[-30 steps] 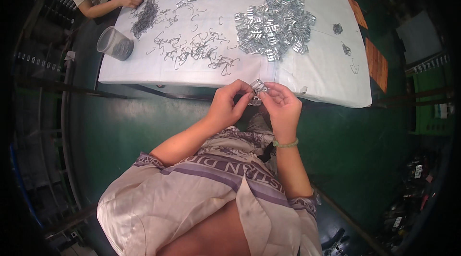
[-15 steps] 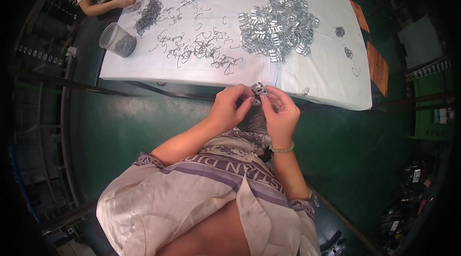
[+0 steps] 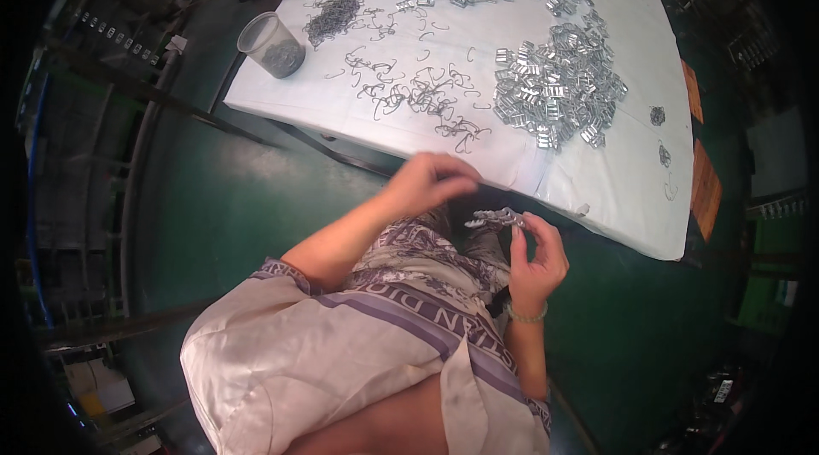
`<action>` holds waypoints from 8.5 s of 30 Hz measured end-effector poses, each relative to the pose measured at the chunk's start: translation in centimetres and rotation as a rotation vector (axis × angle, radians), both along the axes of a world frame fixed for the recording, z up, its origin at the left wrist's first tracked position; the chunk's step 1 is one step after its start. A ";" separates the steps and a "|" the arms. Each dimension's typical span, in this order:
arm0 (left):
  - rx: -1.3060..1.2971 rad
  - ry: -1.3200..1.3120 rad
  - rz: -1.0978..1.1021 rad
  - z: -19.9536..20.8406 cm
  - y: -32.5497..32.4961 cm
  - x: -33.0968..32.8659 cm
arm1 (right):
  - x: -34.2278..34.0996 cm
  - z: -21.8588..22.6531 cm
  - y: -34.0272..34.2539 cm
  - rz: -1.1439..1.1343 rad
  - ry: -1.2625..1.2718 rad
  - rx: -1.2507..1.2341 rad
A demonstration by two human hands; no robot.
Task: The person repeatedly picks up small metal clips and wire loops from a table, connects them by hand, and places the assembled units into a growing pile. A coworker performs similar assembly across the table.
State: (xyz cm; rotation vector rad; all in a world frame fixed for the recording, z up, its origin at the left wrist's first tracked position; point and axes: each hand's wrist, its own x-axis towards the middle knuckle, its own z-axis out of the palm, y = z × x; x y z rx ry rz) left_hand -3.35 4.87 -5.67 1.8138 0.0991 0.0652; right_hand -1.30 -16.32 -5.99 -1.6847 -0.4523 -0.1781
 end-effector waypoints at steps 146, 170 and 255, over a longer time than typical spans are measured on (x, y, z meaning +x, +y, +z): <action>0.495 -0.038 0.335 -3.0 11.8 3.2 | 0.4 0.6 -0.2 0.058 0.156 0.158; 1.367 0.079 0.090 -4.5 25.0 7.8 | -0.3 0.0 -1.1 0.035 0.173 0.125; -0.129 -0.426 -0.233 0.9 -3.4 0.0 | 13.5 -4.9 2.6 -0.156 -0.051 -0.593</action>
